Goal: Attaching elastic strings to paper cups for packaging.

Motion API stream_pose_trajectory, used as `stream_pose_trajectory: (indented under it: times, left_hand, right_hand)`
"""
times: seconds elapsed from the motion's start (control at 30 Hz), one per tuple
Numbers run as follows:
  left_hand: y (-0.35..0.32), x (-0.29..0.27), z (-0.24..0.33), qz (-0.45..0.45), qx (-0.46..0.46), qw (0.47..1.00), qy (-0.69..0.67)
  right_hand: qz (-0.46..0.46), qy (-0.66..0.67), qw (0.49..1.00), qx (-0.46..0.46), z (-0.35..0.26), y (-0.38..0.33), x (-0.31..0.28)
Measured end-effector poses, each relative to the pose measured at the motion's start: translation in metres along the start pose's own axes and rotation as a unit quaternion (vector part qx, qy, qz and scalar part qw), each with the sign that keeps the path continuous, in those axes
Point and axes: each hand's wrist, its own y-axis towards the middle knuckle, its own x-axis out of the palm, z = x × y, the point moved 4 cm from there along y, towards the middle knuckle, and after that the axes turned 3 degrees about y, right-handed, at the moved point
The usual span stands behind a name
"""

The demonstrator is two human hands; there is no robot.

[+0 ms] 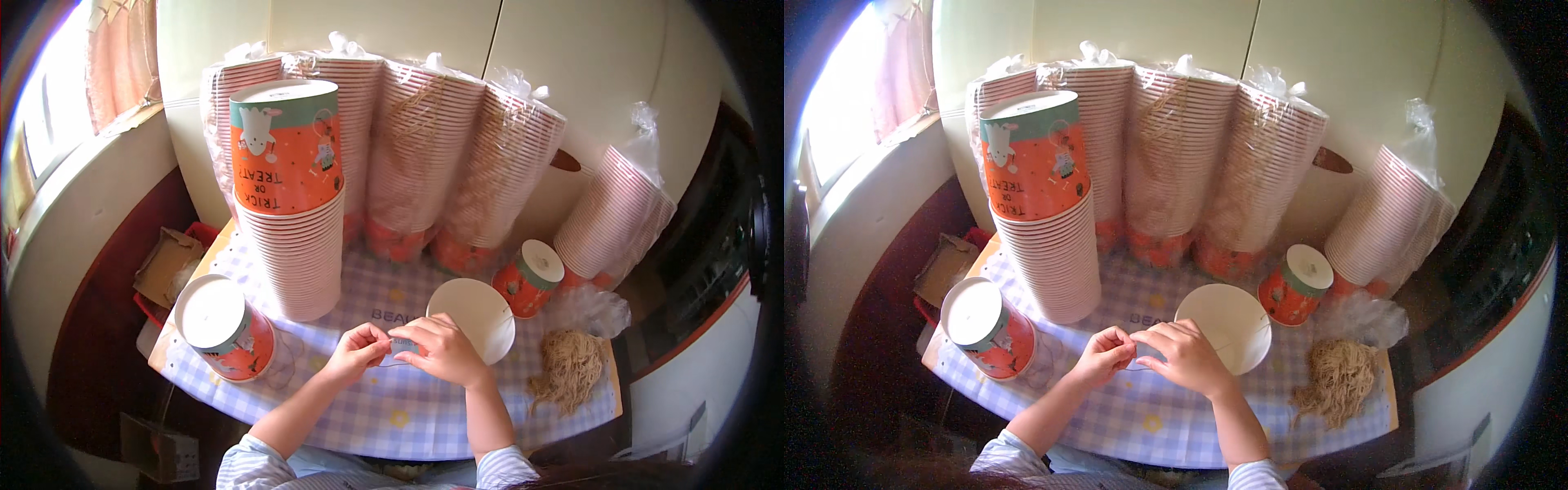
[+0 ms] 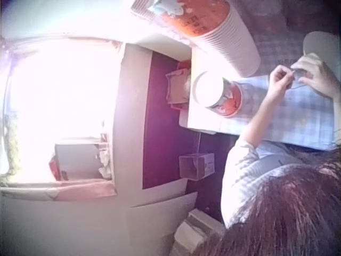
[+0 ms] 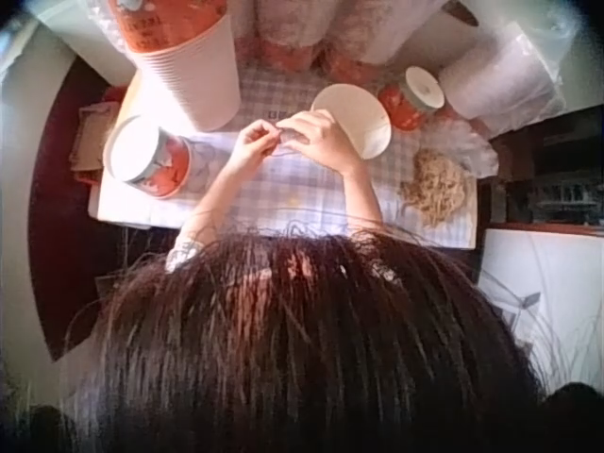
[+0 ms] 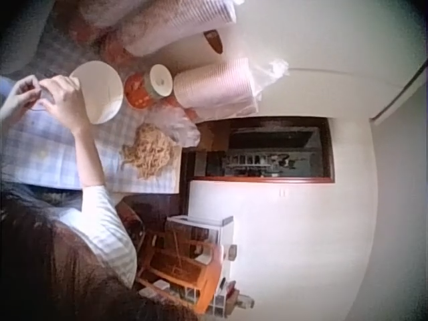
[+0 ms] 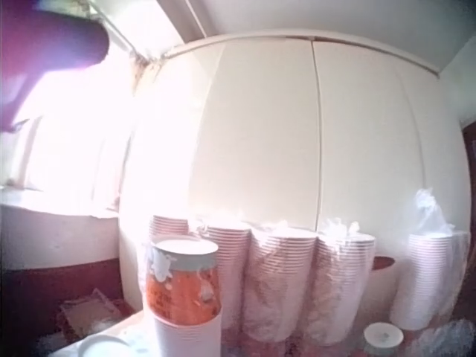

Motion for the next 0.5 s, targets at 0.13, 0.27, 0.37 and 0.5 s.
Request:
stream_pose_trajectory:
  times: [0.13,0.27,0.37,0.5]
  left_hand:
    - [0.000,0.000,-0.005,0.011,-0.004,1.000,0.016]
    - [0.001,0.002,-0.005,0.011,-0.018,0.999,0.048]
    - [0.001,0.001,-0.007,-0.001,-0.014,0.998,0.056]
    - [0.002,0.012,-0.007,-0.029,-0.029,0.998,0.047]
  right_hand:
    - [0.004,-0.008,1.000,0.017,0.005,-0.001,0.005]
    - [0.049,-0.007,0.999,0.015,0.016,-0.005,0.002]
    - [0.049,-0.008,0.998,0.025,0.019,-0.006,0.000]
    - [0.048,-0.012,0.999,0.021,0.019,-0.009,-0.003]
